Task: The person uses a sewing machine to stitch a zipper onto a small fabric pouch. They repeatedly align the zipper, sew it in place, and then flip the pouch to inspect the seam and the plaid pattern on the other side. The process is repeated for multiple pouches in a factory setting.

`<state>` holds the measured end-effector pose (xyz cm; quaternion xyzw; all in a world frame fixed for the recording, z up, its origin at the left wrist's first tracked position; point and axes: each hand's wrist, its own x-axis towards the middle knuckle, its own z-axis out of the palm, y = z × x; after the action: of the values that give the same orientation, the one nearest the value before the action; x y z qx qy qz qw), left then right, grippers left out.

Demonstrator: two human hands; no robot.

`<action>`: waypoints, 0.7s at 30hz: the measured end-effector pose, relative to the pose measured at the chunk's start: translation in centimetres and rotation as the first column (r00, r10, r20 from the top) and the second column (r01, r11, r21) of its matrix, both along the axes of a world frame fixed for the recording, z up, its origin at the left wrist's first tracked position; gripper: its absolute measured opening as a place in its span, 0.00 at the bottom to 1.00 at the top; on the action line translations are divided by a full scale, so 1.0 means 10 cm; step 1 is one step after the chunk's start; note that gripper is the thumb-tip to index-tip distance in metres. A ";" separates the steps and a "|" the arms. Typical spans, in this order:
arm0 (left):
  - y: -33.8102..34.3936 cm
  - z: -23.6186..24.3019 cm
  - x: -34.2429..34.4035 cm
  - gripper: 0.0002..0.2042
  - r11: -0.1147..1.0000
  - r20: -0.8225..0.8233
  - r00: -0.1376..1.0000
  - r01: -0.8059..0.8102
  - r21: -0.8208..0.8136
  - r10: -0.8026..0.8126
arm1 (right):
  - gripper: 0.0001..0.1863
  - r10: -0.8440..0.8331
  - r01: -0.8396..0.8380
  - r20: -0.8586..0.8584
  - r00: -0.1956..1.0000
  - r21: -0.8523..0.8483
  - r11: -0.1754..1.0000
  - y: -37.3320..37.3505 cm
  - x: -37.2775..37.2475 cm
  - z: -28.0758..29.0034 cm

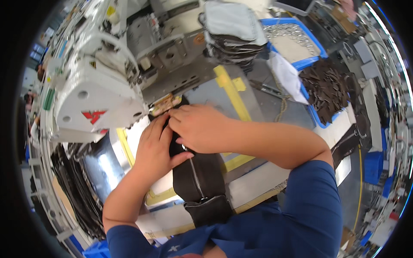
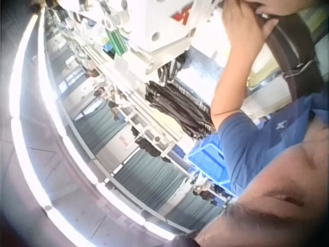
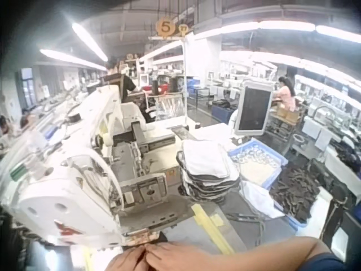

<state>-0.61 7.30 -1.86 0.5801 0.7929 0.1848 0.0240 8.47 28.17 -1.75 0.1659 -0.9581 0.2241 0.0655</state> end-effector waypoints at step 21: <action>-0.06 -0.04 0.07 0.49 0.999 -0.081 0.996 -0.029 -0.039 0.026 | 0.22 -0.041 0.036 0.129 0.991 0.041 0.999 0.37 0.18 0.42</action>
<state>0.07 6.74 -2.22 0.5754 0.8047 0.1460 0.0012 10.25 31.88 2.45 0.1338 -0.9675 0.2146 0.0042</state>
